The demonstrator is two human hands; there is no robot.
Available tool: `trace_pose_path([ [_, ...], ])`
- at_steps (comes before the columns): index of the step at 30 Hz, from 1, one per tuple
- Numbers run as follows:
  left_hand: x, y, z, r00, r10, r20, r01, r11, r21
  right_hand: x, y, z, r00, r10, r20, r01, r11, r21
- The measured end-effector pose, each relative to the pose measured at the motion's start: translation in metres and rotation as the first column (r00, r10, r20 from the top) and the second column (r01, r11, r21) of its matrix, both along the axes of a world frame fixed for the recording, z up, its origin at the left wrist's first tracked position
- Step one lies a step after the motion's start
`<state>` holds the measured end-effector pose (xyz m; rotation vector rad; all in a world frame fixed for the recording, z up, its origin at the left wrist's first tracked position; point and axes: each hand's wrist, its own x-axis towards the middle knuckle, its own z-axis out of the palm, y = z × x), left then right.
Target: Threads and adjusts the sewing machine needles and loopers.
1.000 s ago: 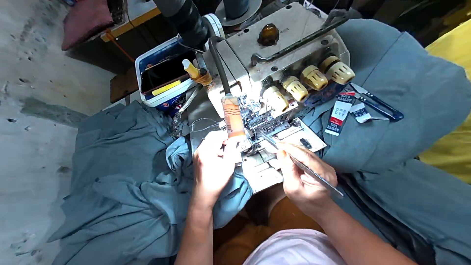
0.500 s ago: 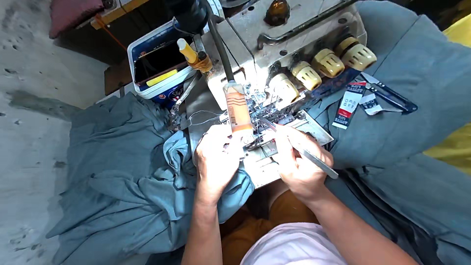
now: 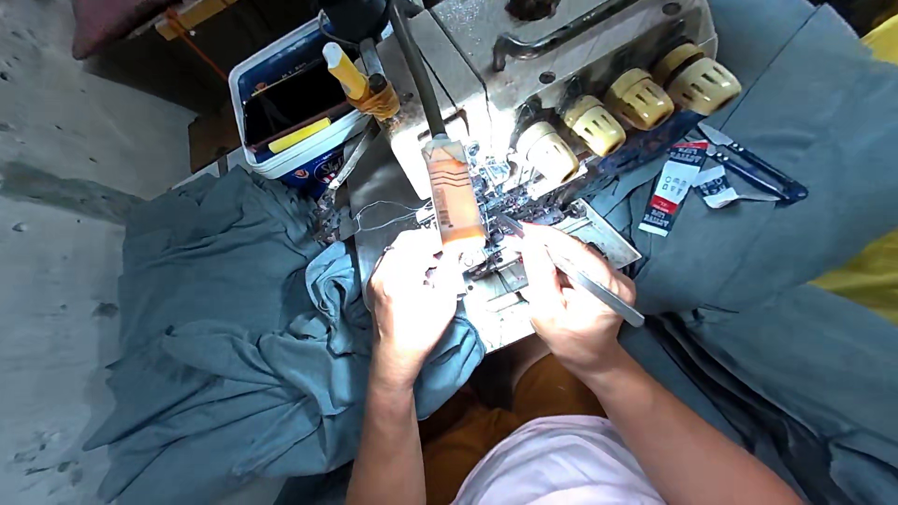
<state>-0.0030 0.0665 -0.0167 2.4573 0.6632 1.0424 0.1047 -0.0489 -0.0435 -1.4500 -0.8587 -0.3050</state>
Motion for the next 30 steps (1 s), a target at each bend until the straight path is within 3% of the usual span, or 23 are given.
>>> trace_pose_path([
  [30,-0.0014,0.0008,0.0002,0.999,-0.041,0.009,0.041,0.999,-0.009,0.0006,-0.0022,-0.0017,0.999,0.041,0.01,-0.041,0.999,-0.017],
])
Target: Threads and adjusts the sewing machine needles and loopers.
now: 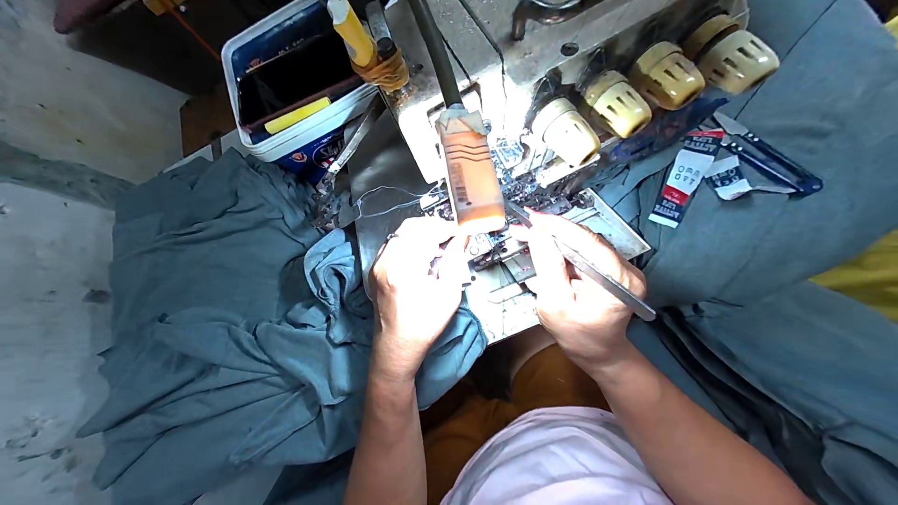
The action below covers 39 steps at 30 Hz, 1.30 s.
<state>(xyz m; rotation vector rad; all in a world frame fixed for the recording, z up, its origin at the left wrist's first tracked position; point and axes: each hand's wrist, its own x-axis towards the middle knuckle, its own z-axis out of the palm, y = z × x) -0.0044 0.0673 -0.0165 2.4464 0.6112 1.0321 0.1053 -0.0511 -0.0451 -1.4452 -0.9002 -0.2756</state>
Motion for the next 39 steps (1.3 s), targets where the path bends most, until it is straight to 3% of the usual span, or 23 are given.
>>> trace_pose_path([
  [39,0.0001,-0.0002,0.0002,0.999,-0.039,0.019,0.039,0.999,-0.011,0.0,0.004,0.0018,0.998,-0.032,-0.059,0.033,0.999,0.003],
])
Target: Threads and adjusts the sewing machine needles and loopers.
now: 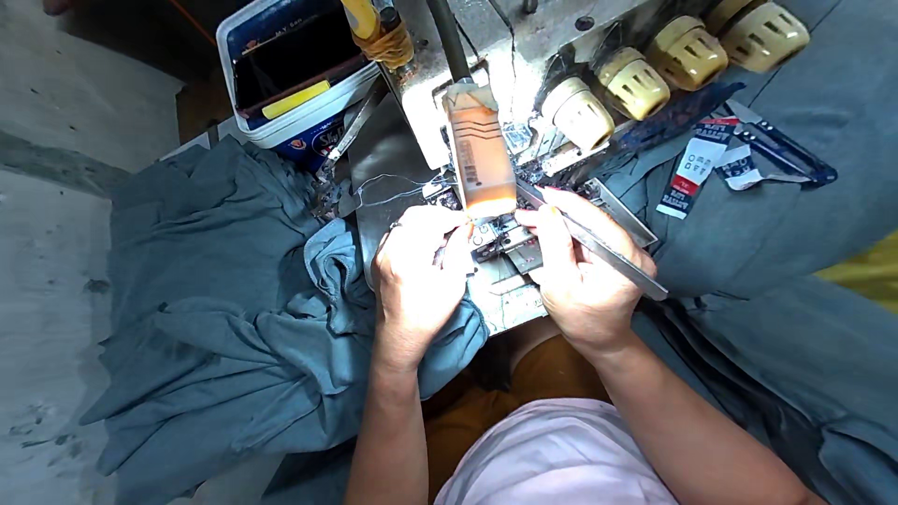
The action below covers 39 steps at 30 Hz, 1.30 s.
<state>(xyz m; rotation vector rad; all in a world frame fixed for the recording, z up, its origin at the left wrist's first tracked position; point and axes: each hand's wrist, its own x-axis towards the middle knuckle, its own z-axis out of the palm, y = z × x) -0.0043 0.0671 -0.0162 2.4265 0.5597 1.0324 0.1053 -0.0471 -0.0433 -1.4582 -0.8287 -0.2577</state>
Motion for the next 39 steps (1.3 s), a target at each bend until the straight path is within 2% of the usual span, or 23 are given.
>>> trace_pose_path([
  [8,0.0,0.001,-0.001,1.0,-0.002,0.0,0.002,1.0,0.006,0.0,0.002,0.003,1.0,-0.014,0.017,0.015,0.999,-0.028],
  [13,0.0,0.001,-0.002,1.0,-0.002,0.009,0.002,1.0,0.013,0.001,-0.001,0.002,0.999,0.024,-0.037,-0.023,0.999,0.038],
  [18,0.0,0.0,-0.001,1.0,0.011,-0.004,-0.011,1.0,0.013,0.001,-0.008,0.0,0.995,0.034,-0.094,-0.033,0.999,0.009],
  [31,0.0,0.001,-0.002,1.0,-0.009,0.016,0.009,1.0,0.004,0.002,-0.005,-0.001,0.999,0.038,-0.035,-0.038,0.999,-0.008],
  [39,0.0,0.001,-0.002,1.0,-0.001,0.005,0.001,1.0,0.009,0.002,-0.004,0.001,0.998,0.037,-0.053,-0.038,0.999,-0.007],
])
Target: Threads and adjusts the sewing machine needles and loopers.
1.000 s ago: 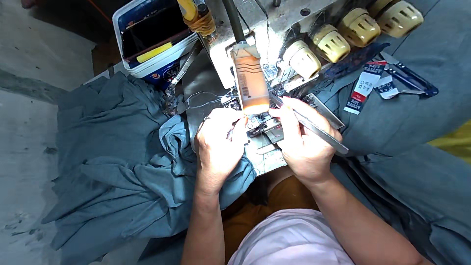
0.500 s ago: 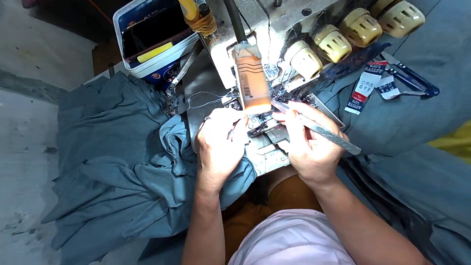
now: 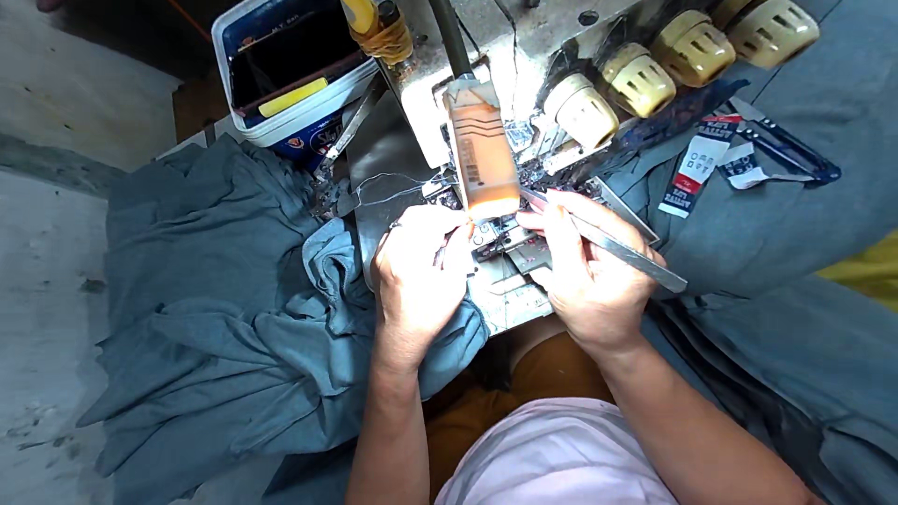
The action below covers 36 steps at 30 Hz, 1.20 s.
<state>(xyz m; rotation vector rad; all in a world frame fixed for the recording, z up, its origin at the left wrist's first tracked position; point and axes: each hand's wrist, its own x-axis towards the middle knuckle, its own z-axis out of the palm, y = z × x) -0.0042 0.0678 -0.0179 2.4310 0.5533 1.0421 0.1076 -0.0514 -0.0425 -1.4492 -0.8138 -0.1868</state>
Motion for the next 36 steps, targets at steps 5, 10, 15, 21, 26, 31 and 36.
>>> trace_pose_path([
  [5,0.0,0.0,0.001,1.0,0.011,-0.006,-0.011,1.0,-0.008,0.005,-0.005,0.009,0.94,0.138,-0.312,-0.125,0.99,0.061],
  [10,-0.001,-0.001,0.016,0.999,0.026,0.019,-0.021,0.973,-0.231,0.013,-0.01,0.017,0.809,0.296,-0.508,-0.199,0.951,0.237],
  [15,0.001,0.0,0.027,0.999,-0.045,-0.003,0.036,0.836,-0.547,0.009,-0.014,0.012,0.859,0.387,-0.335,-0.3,0.911,0.283],
  [21,0.006,0.004,0.037,0.992,-0.119,-0.037,0.053,0.67,-0.74,0.003,-0.013,0.012,0.885,0.413,-0.216,-0.356,0.898,0.257],
  [26,0.009,0.003,0.037,0.997,-0.07,-0.02,0.029,0.641,-0.767,0.001,-0.013,0.011,0.908,0.39,-0.152,-0.356,0.91,0.212],
  [31,0.007,0.004,0.037,0.997,-0.059,-0.04,0.006,0.628,-0.779,-0.001,-0.018,0.011,0.96,0.279,0.009,-0.279,0.953,0.116],
  [36,0.008,0.004,0.037,0.999,-0.046,-0.028,0.007,0.623,-0.782,-0.002,-0.017,0.011,0.962,0.243,0.125,-0.255,0.962,0.096],
])
